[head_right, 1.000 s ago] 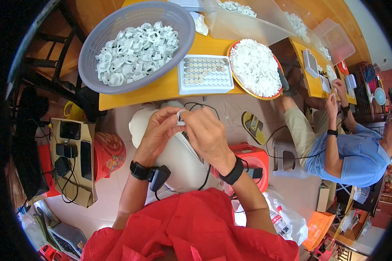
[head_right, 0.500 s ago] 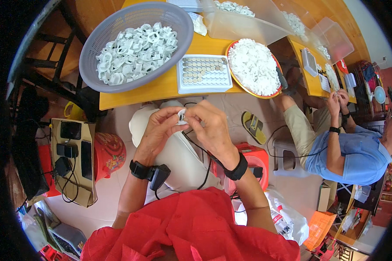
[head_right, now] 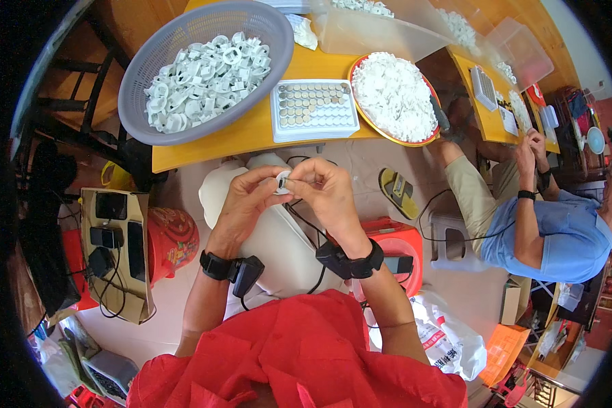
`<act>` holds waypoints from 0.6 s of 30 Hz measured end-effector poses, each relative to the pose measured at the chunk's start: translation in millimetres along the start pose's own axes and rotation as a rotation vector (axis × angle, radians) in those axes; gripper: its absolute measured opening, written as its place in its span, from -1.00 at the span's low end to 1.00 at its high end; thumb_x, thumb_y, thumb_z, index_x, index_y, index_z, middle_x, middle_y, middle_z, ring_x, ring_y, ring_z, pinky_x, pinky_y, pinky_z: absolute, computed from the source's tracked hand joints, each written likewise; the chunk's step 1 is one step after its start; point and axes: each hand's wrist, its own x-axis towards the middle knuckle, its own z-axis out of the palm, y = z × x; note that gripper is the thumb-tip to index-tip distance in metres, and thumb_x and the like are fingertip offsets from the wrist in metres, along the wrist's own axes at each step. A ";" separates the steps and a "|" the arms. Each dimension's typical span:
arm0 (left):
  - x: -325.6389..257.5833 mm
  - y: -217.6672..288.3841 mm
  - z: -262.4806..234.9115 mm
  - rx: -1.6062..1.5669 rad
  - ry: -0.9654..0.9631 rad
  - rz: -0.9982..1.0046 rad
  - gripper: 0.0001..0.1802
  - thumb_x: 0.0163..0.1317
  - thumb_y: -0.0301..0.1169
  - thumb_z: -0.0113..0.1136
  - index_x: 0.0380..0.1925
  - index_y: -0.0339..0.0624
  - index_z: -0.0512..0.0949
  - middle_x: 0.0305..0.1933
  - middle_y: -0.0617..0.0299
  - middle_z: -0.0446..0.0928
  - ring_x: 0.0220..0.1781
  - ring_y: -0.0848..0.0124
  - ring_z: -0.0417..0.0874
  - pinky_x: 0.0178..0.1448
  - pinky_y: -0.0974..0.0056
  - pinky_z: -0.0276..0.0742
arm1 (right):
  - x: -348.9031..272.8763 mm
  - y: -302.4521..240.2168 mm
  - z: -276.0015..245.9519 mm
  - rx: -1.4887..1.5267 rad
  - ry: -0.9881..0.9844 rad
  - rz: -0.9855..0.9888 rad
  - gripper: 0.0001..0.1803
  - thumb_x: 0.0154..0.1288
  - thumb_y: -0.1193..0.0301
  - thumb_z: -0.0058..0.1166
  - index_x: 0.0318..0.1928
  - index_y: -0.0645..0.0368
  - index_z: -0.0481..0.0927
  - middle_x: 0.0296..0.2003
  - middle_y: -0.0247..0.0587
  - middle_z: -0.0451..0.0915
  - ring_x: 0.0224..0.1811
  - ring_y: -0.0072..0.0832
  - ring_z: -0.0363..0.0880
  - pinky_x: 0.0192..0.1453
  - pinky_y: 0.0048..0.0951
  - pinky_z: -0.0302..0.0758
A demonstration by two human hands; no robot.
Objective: The person picks up a white plastic base and a metal battery, fits the battery into the base, and then presses a white plastic cover onto the assembly. They repeat this process, assembling the components one at a time and occasionally reaching into a large bowl for more plastic bases.
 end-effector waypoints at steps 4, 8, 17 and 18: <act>1.9 0.9 0.9 0.026 -0.005 -0.005 -0.76 0.19 -0.48 0.08 -0.14 -0.29 0.51 -0.18 0.20 0.52 -0.18 0.45 0.56 -0.07 0.34 0.56 | 1.2 0.1 1.3 0.185 0.036 0.034 -0.91 0.10 0.61 0.11 -0.35 0.25 0.50 -0.46 -0.32 0.57 -0.45 -0.67 0.51 -0.38 -0.69 0.43; 3.1 -1.0 0.8 0.038 -0.016 -0.021 -0.77 0.21 -0.47 0.07 -0.14 -0.30 0.51 -0.20 0.21 0.53 -0.19 0.47 0.55 -0.10 0.37 0.53 | -0.9 0.7 -3.5 0.156 0.029 0.043 -0.88 0.10 0.58 0.13 -0.32 0.24 0.50 -0.46 -0.33 0.58 -0.46 -0.69 0.51 -0.40 -0.70 0.42; 1.7 -3.2 -1.5 0.026 -0.006 -0.010 -0.75 0.24 -0.42 0.03 -0.13 -0.31 0.50 -0.19 0.21 0.53 -0.18 0.46 0.55 -0.07 0.37 0.48 | -3.9 -1.4 2.9 0.045 0.021 0.083 -0.89 0.15 0.51 0.11 -0.30 0.25 0.50 -0.47 -0.34 0.56 -0.47 -0.70 0.51 -0.45 -0.72 0.39; 1.3 -2.8 -1.1 0.029 -0.008 -0.006 -0.75 0.25 -0.42 0.03 -0.12 -0.31 0.50 -0.19 0.22 0.53 -0.18 0.47 0.54 -0.07 0.37 0.47 | -4.1 -1.8 3.3 0.048 0.020 0.092 -0.89 0.16 0.50 0.10 -0.30 0.25 0.49 -0.48 -0.35 0.56 -0.47 -0.70 0.51 -0.45 -0.72 0.39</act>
